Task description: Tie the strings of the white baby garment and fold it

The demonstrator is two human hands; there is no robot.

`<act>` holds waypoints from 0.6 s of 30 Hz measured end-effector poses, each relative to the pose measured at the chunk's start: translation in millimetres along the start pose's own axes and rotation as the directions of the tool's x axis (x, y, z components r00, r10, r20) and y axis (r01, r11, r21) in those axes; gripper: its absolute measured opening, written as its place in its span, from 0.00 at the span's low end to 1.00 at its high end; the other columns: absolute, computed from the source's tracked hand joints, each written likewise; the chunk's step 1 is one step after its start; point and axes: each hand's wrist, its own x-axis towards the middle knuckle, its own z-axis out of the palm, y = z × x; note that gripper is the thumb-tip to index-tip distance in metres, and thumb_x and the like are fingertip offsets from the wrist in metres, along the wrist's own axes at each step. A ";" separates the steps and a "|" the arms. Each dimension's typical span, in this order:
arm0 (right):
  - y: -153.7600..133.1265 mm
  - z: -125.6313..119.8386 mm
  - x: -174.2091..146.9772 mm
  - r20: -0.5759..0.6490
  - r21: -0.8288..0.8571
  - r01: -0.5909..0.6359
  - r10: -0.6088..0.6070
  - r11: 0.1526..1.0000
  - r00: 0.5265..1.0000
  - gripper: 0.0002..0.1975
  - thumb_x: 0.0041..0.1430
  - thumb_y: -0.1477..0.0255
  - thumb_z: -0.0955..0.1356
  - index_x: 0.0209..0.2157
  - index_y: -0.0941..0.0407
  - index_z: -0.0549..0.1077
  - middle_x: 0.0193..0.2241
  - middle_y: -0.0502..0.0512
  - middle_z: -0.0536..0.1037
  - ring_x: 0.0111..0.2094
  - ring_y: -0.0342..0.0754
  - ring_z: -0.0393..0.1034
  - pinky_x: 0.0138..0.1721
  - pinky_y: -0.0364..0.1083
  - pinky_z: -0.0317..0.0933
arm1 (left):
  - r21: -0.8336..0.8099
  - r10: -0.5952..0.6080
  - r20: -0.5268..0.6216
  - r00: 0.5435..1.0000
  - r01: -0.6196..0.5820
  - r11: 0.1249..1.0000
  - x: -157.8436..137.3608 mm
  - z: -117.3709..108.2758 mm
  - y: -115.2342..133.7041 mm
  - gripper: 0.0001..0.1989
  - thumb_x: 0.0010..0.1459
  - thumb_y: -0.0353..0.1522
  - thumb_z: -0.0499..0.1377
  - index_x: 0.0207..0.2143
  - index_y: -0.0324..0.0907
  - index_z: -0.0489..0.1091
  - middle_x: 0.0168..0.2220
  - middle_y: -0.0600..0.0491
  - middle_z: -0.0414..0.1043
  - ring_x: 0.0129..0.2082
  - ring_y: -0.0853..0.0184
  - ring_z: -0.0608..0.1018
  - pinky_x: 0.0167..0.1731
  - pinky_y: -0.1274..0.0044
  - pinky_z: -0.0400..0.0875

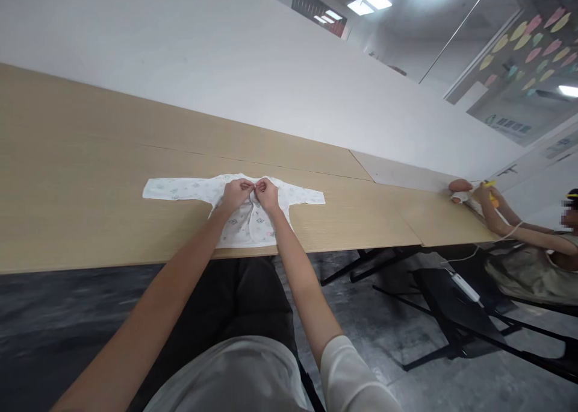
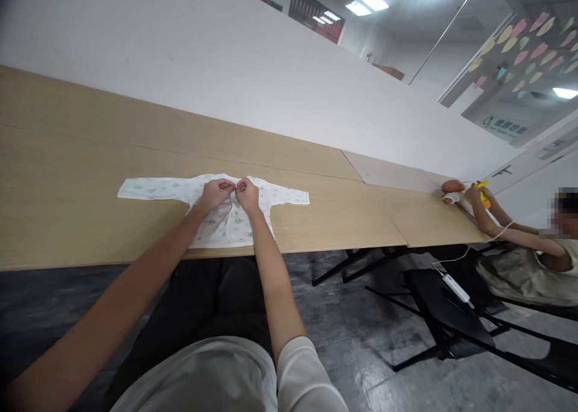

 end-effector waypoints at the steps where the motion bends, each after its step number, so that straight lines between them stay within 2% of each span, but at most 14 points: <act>1: 0.8 0.3 0.4 -0.001 0.003 -0.005 0.005 1.000 1.000 0.06 0.54 0.79 0.65 0.29 0.53 0.66 0.29 0.47 0.75 0.34 0.43 0.73 0.42 0.40 0.66 | 0.016 -0.001 0.006 1.000 0.001 1.000 0.4 0.1 -0.4 0.13 0.54 0.33 0.59 0.38 0.38 0.80 0.39 0.45 0.83 0.41 0.60 0.82 0.48 0.72 0.74; 11: 3.6 1.0 6.3 -0.020 0.039 -0.046 0.047 0.998 0.999 0.06 0.48 0.77 0.66 0.28 0.53 0.65 0.32 0.48 0.76 0.38 0.44 0.74 0.46 0.42 0.67 | 0.116 0.029 0.020 0.999 -0.031 0.993 -0.7 2.5 -3.2 0.15 0.59 0.34 0.54 0.40 0.38 0.77 0.42 0.43 0.81 0.43 0.61 0.80 0.48 0.72 0.72; 18: 8.3 6.2 11.3 -0.046 0.043 -0.113 0.115 0.993 0.992 0.04 0.46 0.76 0.65 0.27 0.53 0.67 0.29 0.47 0.75 0.36 0.46 0.73 0.42 0.43 0.68 | 0.130 0.034 0.010 0.999 -0.035 0.991 0.2 4.2 -5.6 0.14 0.58 0.33 0.54 0.39 0.40 0.77 0.42 0.46 0.81 0.43 0.61 0.79 0.48 0.72 0.71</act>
